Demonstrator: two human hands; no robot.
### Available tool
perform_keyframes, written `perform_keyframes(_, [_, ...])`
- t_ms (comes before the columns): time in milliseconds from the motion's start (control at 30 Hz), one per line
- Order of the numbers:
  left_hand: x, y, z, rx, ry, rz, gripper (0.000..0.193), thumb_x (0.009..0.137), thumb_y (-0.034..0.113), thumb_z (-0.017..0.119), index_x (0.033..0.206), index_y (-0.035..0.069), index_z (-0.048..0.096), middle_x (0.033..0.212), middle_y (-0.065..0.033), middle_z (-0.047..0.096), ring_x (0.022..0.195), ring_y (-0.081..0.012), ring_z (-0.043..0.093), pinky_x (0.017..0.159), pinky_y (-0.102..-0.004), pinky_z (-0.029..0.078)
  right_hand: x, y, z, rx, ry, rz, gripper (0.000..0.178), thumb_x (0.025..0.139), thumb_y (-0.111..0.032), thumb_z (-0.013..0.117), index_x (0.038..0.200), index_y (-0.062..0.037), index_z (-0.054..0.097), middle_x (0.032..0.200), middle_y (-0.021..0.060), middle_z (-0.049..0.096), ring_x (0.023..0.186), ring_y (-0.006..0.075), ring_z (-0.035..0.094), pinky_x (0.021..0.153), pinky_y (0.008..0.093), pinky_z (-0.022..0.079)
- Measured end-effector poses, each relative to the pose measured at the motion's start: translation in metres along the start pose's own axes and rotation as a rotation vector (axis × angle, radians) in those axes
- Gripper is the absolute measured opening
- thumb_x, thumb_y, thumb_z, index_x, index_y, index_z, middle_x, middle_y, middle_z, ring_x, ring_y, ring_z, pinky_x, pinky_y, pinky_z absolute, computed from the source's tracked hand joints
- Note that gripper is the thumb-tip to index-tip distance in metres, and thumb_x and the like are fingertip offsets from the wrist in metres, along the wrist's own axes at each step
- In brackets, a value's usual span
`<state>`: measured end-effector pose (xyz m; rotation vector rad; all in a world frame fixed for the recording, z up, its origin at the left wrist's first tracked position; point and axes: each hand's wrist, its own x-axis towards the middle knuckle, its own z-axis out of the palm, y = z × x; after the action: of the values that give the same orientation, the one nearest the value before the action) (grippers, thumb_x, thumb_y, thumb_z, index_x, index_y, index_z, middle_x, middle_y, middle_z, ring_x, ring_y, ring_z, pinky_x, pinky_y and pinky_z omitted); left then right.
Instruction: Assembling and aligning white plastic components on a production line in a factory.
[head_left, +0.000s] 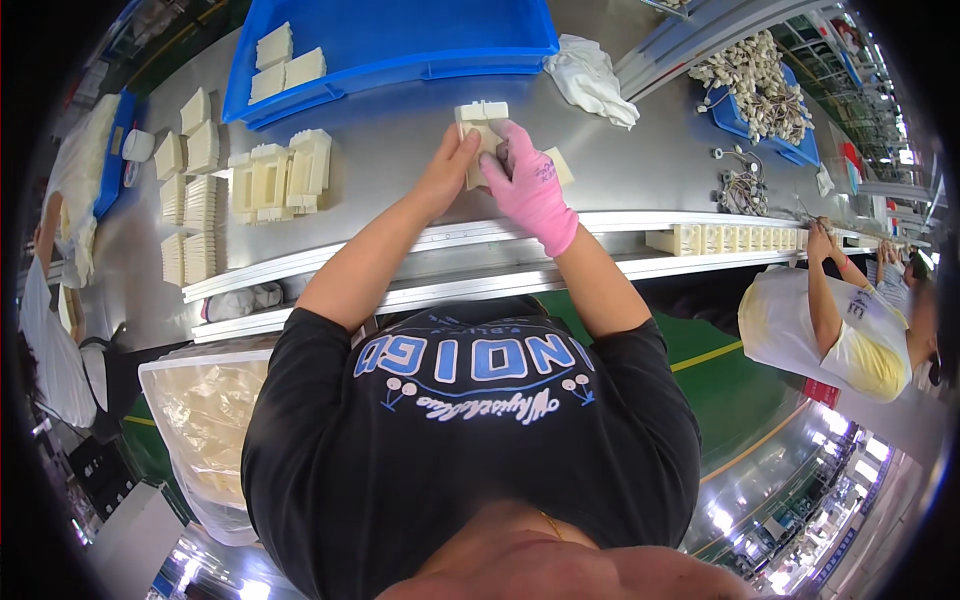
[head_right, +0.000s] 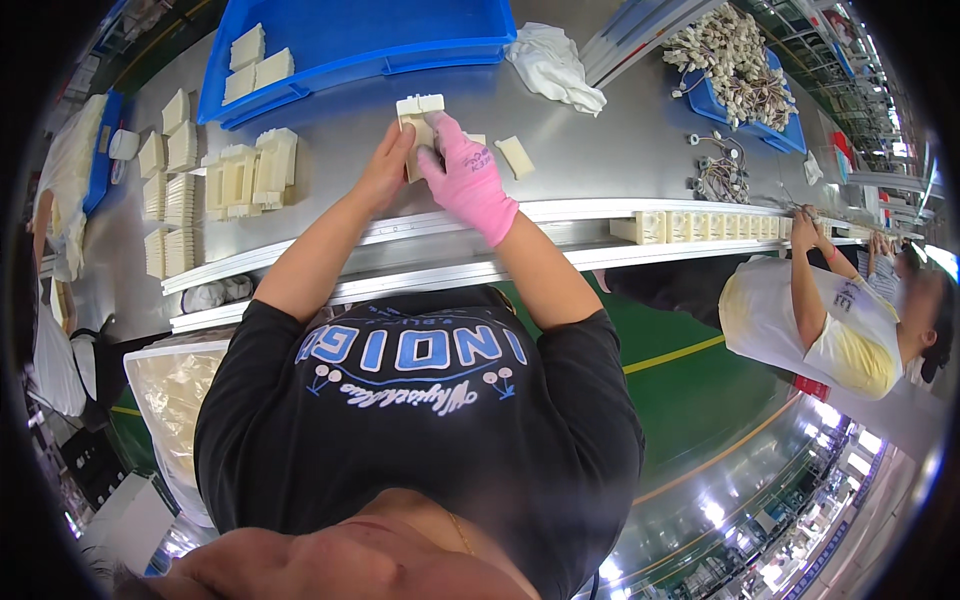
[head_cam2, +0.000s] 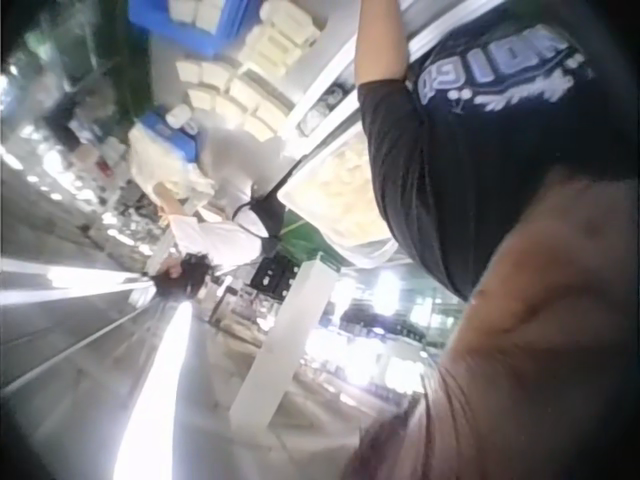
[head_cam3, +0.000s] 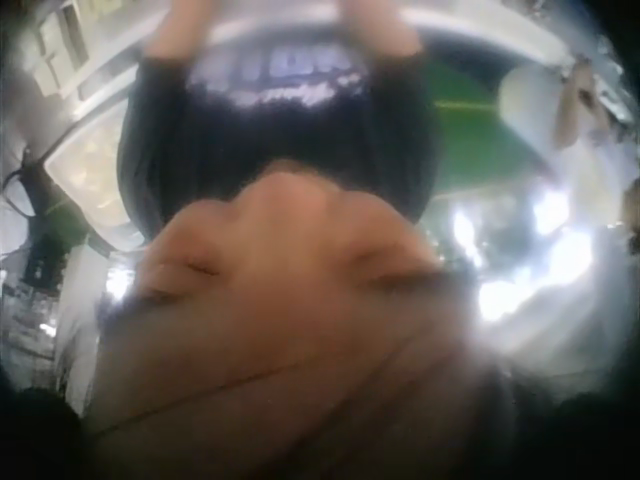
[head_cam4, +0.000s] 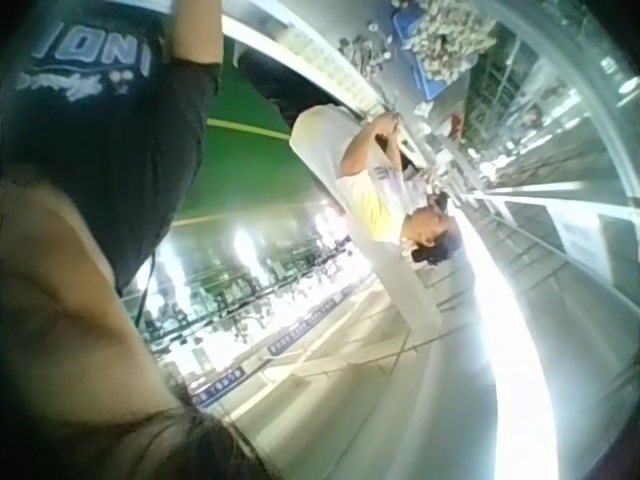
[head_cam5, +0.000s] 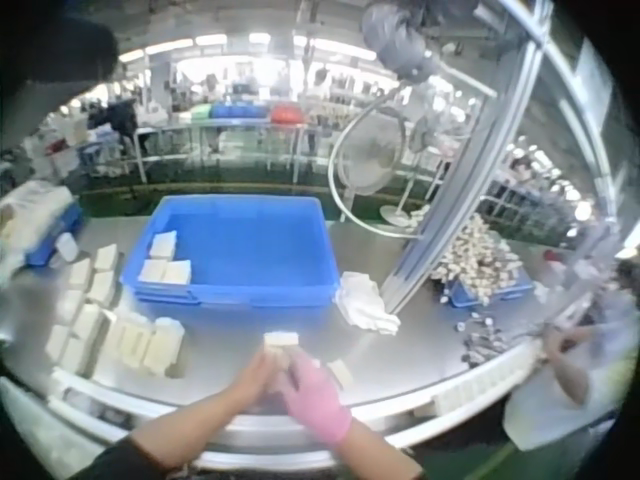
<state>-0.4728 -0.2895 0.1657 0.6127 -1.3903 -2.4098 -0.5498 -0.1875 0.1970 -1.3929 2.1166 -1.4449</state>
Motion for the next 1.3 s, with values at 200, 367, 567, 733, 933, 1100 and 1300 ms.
perform_keyframes(200, [0.001, -0.003, -0.001, 0.032, -0.104, -0.057, 0.035, 0.087, 0.027, 0.046, 0.115, 0.007, 0.037, 0.099, -0.0094, 0.052, 0.082, -0.0172, 0.057, 0.061, -0.0291, 0.050, 0.000, -0.006, -0.020, 0.367, -0.107, 0.203, 0.035, 0.076, -0.003, 0.051, 0.111, -0.0015, 0.044, 0.068, 0.0049, 0.055, 0.055, 0.0076, 0.050, 0.051, 0.0215, 0.041])
perform_keyframes(367, [-0.002, 0.004, 0.000, 0.151, -0.335, -0.216, 0.035, 0.084, 0.027, 0.051, 0.105, 0.000, 0.043, 0.079, -0.0109, 0.057, 0.065, -0.0209, 0.061, 0.047, -0.0302, 0.049, 0.006, 0.014, -0.041, 0.026, 0.067, -0.227, 0.051, 0.073, -0.018, 0.056, 0.119, -0.0027, 0.041, 0.104, 0.0111, 0.052, 0.092, 0.0184, 0.052, 0.079, 0.0290, 0.041])
perform_keyframes(567, [0.004, 0.046, -0.040, 0.584, -0.600, -0.134, 0.026, 0.085, 0.014, 0.047, 0.109, 0.004, 0.048, 0.097, -0.0058, 0.054, 0.091, -0.0136, 0.052, 0.076, -0.0260, 0.043, -0.013, -0.010, -0.079, 0.106, -0.374, 0.209, 0.062, 0.065, -0.036, 0.061, 0.115, -0.0043, 0.045, 0.107, 0.0171, 0.053, 0.100, 0.0297, 0.051, 0.086, 0.0358, 0.039])
perform_keyframes(733, [0.030, 0.096, -0.174, 1.780, -0.045, 0.427, 0.047, 0.067, 0.002, 0.057, 0.112, 0.005, 0.044, 0.110, -0.0130, 0.048, 0.104, -0.0305, 0.045, 0.087, -0.0364, 0.036, -0.050, 0.010, -0.131, -0.318, -0.490, 0.570, 0.056, 0.066, -0.044, 0.056, 0.104, -0.0040, 0.052, 0.100, 0.0182, 0.054, 0.094, 0.0319, 0.052, 0.080, 0.0389, 0.040])
perform_keyframes(933, [0.020, 0.101, -0.233, 2.015, 0.163, -0.138, 0.039, 0.058, 0.005, 0.061, 0.095, 0.009, 0.047, 0.098, -0.0123, 0.051, 0.096, -0.0308, 0.048, 0.083, -0.0405, 0.034, -0.062, 0.035, -0.135, -1.206, -0.098, 0.535, 0.037, 0.071, -0.035, 0.052, 0.091, -0.0040, 0.056, 0.095, 0.0140, 0.052, 0.091, 0.0297, 0.051, 0.076, 0.0373, 0.041])
perform_keyframes(1100, [0.040, 0.097, -0.271, 1.835, 0.044, 0.072, 0.027, 0.059, 0.004, 0.059, 0.082, 0.005, 0.046, 0.077, -0.0121, 0.050, 0.080, -0.0294, 0.050, 0.072, -0.0365, 0.037, 0.002, 0.090, -0.089, -0.732, -0.494, 0.598, 0.038, 0.065, -0.025, 0.059, 0.097, -0.0044, 0.056, 0.091, 0.0128, 0.059, 0.087, 0.0269, 0.057, 0.072, 0.0385, 0.045])
perform_keyframes(1300, [0.023, 0.134, -0.203, 1.539, 0.138, 0.214, 0.021, 0.065, 0.004, 0.058, 0.084, 0.003, 0.047, 0.075, -0.0093, 0.051, 0.071, -0.0194, 0.049, 0.063, -0.0294, 0.039, 0.022, 0.127, -0.036, -0.874, -0.621, 0.538, 0.041, 0.069, -0.024, 0.059, 0.101, -0.0008, 0.051, 0.096, 0.0138, 0.058, 0.094, 0.0268, 0.056, 0.075, 0.0367, 0.045])
